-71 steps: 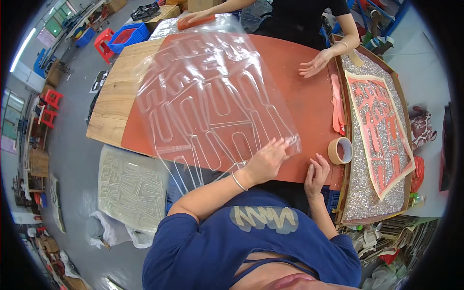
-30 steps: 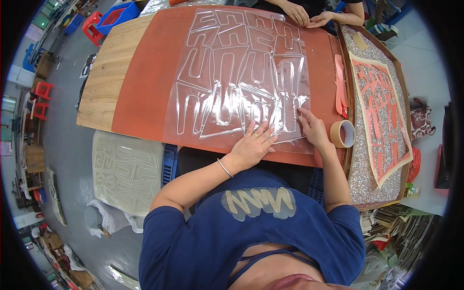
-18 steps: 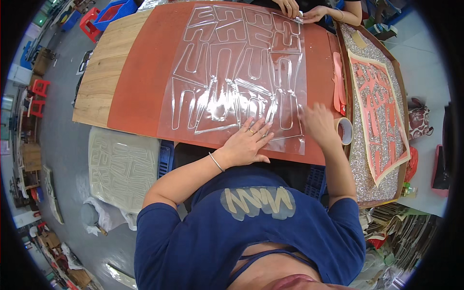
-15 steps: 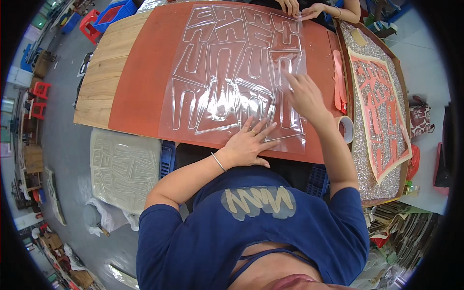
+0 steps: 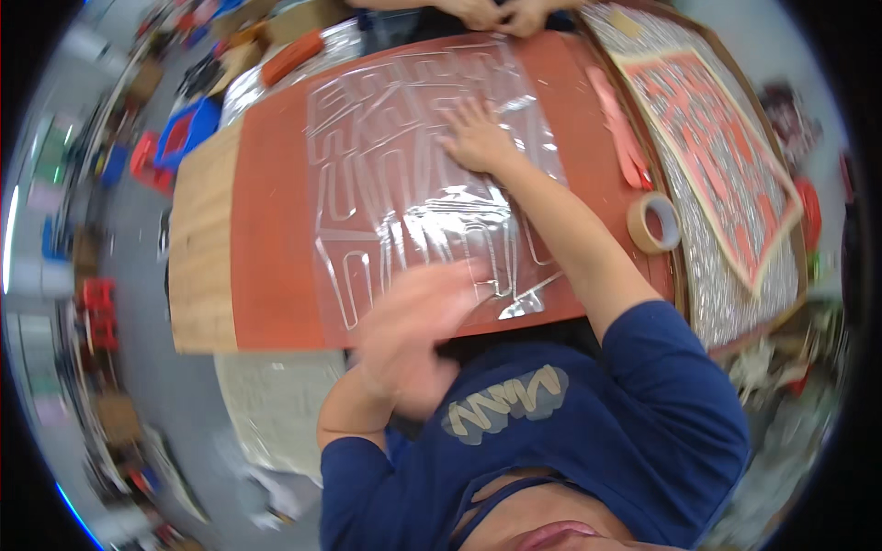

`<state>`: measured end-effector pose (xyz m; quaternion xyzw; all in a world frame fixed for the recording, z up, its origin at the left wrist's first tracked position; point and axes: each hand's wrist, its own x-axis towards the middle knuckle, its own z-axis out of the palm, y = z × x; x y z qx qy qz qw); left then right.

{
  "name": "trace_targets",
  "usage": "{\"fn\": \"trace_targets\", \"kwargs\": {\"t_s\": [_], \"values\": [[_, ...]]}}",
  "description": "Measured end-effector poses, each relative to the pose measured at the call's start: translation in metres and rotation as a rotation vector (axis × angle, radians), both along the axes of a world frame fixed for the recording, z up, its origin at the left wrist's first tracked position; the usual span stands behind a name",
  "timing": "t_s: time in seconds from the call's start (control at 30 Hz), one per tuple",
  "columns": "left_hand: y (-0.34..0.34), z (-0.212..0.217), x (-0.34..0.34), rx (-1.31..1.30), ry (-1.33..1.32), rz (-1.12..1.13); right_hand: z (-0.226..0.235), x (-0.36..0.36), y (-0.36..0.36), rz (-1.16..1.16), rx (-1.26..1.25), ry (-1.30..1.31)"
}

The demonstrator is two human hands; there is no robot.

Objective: The recorder applies glitter to shoe patterns by pressing them into a glitter-filled tray and then peeling off the excess film.

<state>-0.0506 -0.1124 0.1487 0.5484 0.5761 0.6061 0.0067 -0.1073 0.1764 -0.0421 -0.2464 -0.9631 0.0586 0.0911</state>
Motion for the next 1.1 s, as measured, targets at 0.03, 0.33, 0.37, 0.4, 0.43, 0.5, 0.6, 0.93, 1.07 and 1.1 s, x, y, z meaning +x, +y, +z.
{"fn": "trace_targets", "kwargs": {"t_s": [0.03,0.33,0.37,0.4,0.43,0.5,0.6,0.93,1.07,1.1], "values": [[0.017,0.024,-0.002,0.647,0.139,0.036,0.001,0.009,0.006,-0.010,0.011,0.050],[-0.057,0.079,0.024,0.952,0.193,-1.561,-0.004,-0.004,-0.006,-0.121,0.122,0.338],[-0.057,0.076,0.025,0.986,0.208,-1.503,-0.004,-0.002,-0.005,-0.123,0.119,0.336],[-0.051,0.068,0.025,1.031,0.209,-1.457,-0.009,0.006,0.004,-0.154,0.178,0.380],[-0.046,0.060,0.034,1.073,0.209,-1.408,-0.014,0.015,0.012,-0.182,0.236,0.423],[-0.060,0.059,0.059,1.134,0.273,-1.256,-0.007,0.001,-0.001,-0.146,0.249,0.438],[-0.036,0.048,0.047,1.218,0.314,-1.068,-0.012,0.003,0.001,-0.155,0.232,0.440],[-0.014,0.013,0.043,1.466,0.410,-0.446,-0.006,0.000,-0.001,-0.153,0.147,0.377],[0.004,0.012,0.032,1.542,0.393,-0.253,-0.018,-0.009,0.009,-0.336,0.172,0.412],[0.011,0.016,0.027,1.590,0.325,-0.224,-0.016,-0.010,0.010,-0.385,0.116,0.338]]}}
